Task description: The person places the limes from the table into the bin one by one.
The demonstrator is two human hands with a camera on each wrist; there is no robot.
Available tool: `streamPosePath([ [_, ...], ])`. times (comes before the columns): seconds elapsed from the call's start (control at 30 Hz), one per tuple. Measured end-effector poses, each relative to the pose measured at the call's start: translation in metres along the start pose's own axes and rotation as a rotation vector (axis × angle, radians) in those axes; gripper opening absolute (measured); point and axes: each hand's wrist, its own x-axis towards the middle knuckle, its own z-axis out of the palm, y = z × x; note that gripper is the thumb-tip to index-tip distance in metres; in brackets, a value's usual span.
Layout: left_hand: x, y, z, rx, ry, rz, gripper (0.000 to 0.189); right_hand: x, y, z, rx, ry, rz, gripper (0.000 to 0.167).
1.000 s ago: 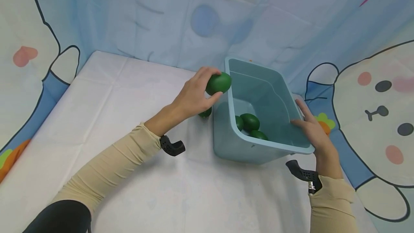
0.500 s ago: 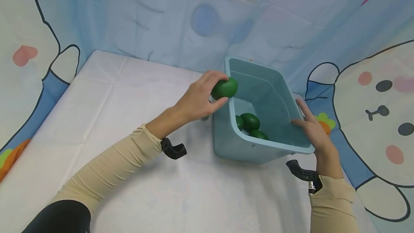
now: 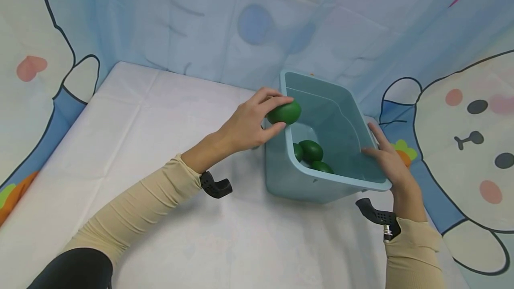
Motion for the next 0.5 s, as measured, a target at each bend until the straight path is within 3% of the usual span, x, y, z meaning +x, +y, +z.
streamPosePath([
  [0.3,0.0021,0.0034,0.0015,0.03,-0.027,0.051,0.051,0.0007,0.0023,-0.0029,0.006,-0.002,0.025,0.065],
  [0.5,0.0021,0.0057,0.0024,0.014,-0.043,0.043,0.051,0.0008,0.0027,-0.0033,0.03,-0.003,0.042,0.065],
])
